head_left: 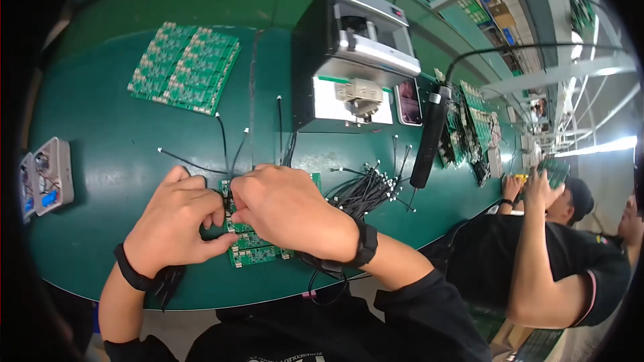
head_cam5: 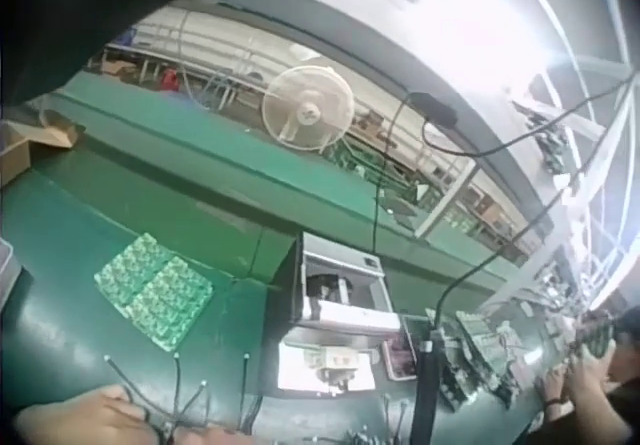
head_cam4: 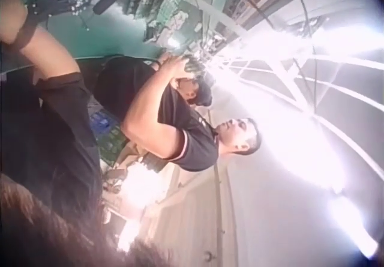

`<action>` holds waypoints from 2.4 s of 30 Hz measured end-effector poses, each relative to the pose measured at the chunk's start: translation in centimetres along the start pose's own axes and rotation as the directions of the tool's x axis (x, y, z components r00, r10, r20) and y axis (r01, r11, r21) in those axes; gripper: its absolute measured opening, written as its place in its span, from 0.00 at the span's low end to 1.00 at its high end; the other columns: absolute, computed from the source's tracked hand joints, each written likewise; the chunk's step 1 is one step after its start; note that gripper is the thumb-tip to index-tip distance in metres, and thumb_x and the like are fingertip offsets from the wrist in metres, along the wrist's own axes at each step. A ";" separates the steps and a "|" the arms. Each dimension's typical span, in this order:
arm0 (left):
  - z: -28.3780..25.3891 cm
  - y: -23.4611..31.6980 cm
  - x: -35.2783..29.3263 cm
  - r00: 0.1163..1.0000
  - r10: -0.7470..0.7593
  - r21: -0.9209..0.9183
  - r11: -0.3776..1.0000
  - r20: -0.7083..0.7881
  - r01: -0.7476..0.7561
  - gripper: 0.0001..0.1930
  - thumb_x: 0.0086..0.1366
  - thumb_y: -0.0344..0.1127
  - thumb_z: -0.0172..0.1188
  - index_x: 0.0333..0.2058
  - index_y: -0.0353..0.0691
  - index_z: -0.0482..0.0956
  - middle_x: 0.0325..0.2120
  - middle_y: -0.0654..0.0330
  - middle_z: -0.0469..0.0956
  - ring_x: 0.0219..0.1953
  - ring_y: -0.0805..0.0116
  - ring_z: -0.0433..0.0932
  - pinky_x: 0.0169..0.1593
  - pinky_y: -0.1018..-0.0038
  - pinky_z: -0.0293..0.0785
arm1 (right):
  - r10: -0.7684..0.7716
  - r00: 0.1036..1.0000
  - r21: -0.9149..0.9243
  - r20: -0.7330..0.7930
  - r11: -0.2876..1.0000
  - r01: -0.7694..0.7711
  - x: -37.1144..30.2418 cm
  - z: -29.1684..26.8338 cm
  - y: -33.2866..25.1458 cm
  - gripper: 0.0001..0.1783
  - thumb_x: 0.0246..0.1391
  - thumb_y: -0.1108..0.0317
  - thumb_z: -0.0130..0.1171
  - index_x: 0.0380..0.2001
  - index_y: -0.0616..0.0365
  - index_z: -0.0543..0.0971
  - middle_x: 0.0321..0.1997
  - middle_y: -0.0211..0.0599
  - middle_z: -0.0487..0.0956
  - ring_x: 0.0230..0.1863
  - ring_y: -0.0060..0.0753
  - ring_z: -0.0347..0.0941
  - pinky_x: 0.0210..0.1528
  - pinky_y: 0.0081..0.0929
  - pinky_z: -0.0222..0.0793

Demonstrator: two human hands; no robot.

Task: The person assembles electronic components by plugging wires into connectors on circuit boards. They repeat this process across multiple boards, occasionally moving stacks of boards or bundles of wires.

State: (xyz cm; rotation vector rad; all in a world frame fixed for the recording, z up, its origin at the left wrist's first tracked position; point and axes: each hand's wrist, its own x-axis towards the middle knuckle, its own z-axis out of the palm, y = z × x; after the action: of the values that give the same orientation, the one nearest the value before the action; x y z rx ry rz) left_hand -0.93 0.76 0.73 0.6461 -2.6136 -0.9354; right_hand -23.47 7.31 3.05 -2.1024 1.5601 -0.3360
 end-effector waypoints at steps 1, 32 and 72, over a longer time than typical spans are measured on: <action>0.1 -0.1 -0.1 1.000 -0.016 -0.002 1.000 -0.007 0.016 0.17 0.51 0.42 0.82 0.23 0.48 0.78 0.19 0.69 0.76 0.30 0.66 0.75 0.46 0.66 0.65 | 0.004 1.000 -0.014 0.023 1.000 -0.004 0.2 -0.1 0.1 0.13 0.57 0.62 0.77 0.33 0.55 0.81 0.31 0.35 0.84 0.40 0.49 0.82 0.42 0.47 0.78; 1.7 0.5 -0.6 0.986 -0.075 0.002 0.997 -0.151 0.076 0.20 0.61 0.40 0.79 0.20 0.48 0.75 0.17 0.70 0.74 0.28 0.66 0.71 0.44 0.64 0.62 | -0.169 0.803 -0.275 -0.572 0.961 0.007 -12.4 -9.5 4.9 0.16 0.50 0.91 0.68 0.40 0.64 0.84 0.38 0.45 0.88 0.39 0.37 0.86 0.41 0.31 0.82; 2.3 0.2 -1.0 0.974 -0.013 0.086 0.996 -0.227 0.034 0.17 0.62 0.40 0.78 0.21 0.47 0.76 0.19 0.68 0.74 0.30 0.64 0.72 0.46 0.64 0.66 | 0.193 0.762 -0.314 -0.618 0.828 -0.464 -14.5 -8.2 8.4 0.09 0.54 0.81 0.75 0.38 0.63 0.87 0.36 0.38 0.83 0.38 0.36 0.77 0.42 0.34 0.74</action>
State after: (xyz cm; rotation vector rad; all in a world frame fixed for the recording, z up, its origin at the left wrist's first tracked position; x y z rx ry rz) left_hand -1.04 2.63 -0.93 0.7603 -2.4604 -0.7081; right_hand -38.81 17.16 7.01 -2.0791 2.5546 -0.5431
